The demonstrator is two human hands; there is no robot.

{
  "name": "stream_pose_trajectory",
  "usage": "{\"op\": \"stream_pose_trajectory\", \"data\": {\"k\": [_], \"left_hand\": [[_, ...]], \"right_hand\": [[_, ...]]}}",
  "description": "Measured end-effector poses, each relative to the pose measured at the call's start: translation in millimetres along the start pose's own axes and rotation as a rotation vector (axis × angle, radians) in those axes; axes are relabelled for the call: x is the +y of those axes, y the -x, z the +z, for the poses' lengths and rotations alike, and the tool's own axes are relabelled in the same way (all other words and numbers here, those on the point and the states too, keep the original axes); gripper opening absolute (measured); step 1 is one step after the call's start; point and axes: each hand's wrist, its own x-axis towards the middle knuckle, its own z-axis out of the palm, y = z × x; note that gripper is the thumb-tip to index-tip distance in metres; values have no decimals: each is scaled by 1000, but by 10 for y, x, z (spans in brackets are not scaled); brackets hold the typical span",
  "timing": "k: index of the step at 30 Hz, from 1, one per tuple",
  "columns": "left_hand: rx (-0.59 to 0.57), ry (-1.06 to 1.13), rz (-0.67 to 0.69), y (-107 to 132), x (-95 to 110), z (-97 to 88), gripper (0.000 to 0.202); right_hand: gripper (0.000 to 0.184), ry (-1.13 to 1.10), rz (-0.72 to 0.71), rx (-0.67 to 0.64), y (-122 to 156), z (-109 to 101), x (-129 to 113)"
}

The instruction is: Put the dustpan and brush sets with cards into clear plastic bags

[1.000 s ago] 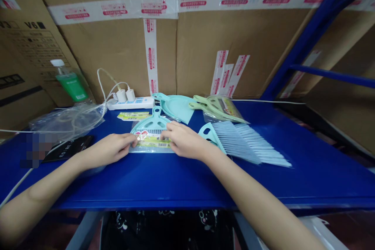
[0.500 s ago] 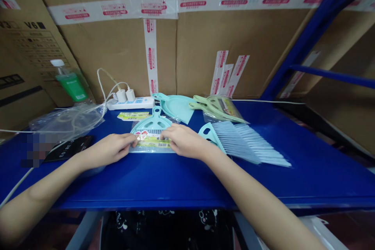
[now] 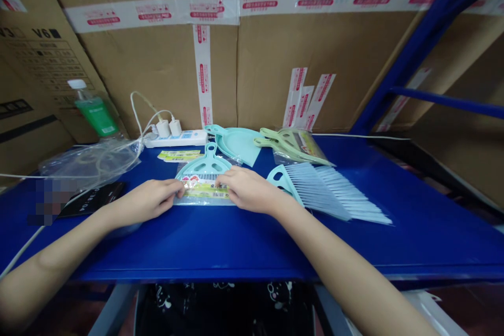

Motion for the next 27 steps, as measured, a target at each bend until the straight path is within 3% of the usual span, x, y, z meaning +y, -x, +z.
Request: {"op": "stream_pose_trajectory", "data": {"k": [27], "left_hand": [[7, -2, 6, 8, -4, 5, 21]], "right_hand": [[29, 6, -3, -3, 4, -5, 3]]}}
